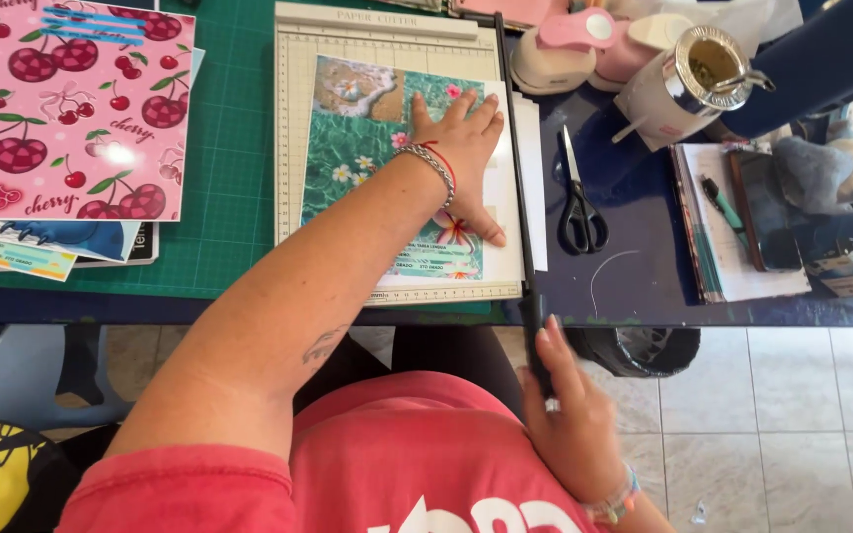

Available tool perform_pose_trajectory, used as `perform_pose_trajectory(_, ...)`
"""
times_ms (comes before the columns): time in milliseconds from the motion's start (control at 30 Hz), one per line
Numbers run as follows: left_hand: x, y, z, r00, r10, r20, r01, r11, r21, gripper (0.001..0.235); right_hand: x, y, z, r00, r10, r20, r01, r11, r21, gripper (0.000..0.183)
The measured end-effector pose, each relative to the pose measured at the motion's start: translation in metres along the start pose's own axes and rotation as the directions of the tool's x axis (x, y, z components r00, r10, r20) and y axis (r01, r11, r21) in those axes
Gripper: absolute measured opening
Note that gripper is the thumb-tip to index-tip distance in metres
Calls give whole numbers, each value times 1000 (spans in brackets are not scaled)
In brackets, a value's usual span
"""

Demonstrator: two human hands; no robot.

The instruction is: The person uses a paper cutter to trim a sheet of decorative paper featuring a turtle and flowers. They align the paper on the cutting mat, press down the cutter's blade, and then lift the trimmed sheet to inspect it before placing it back on the mat.

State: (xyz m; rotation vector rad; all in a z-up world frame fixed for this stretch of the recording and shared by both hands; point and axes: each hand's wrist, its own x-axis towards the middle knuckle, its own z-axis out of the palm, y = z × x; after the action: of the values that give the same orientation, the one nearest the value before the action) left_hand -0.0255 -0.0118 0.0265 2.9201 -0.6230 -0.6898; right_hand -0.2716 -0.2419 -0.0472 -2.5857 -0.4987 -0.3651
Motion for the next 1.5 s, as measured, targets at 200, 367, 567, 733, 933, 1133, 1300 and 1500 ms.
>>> perform_pose_trajectory(200, -2, 1, -1, 1000, -5, 16, 5, 1000, -3, 158, 4, -2, -6, 999, 35, -12, -33, 991, 132, 48)
perform_pose_trajectory(367, -2, 2, 2, 1000, -6, -19, 6, 1000, 22, 157, 43, -41, -65, 971, -22, -239, 53, 991, 122, 25)
perform_pose_trajectory(567, -6, 1, 2, 999, 13, -32, -12, 999, 46, 156, 67, -60, -101, 967, 23, -254, 73, 930, 359, 41)
perform_pose_trajectory(733, -20, -6, -1, 999, 34, 22, -35, 999, 12, 155, 72, -57, -102, 958, -7, -287, 137, 890, 435, 52)
perform_pose_trajectory(933, -35, -24, 31, 991, 112, -79, -109, 993, 45, 150, 70, -49, -88, 916, -93, -390, 239, 907, 346, 47)
perform_pose_trajectory(1133, -90, -37, 37, 956, 128, -263, -165, 979, -123, 124, 68, -34, -78, 897, -164, -410, 302, 905, 300, 51)
perform_pose_trajectory(1300, -153, -66, 79, 855, -134, -501, 13, 971, -238, 79, 60, -26, -70, 889, -183, -419, 327, 895, 304, 55)
perform_pose_trajectory(1500, -179, -88, 150, 670, -459, -584, 35, 805, -593, 86, 49, -16, -45, 927, 27, -373, 181, 840, 512, 78)
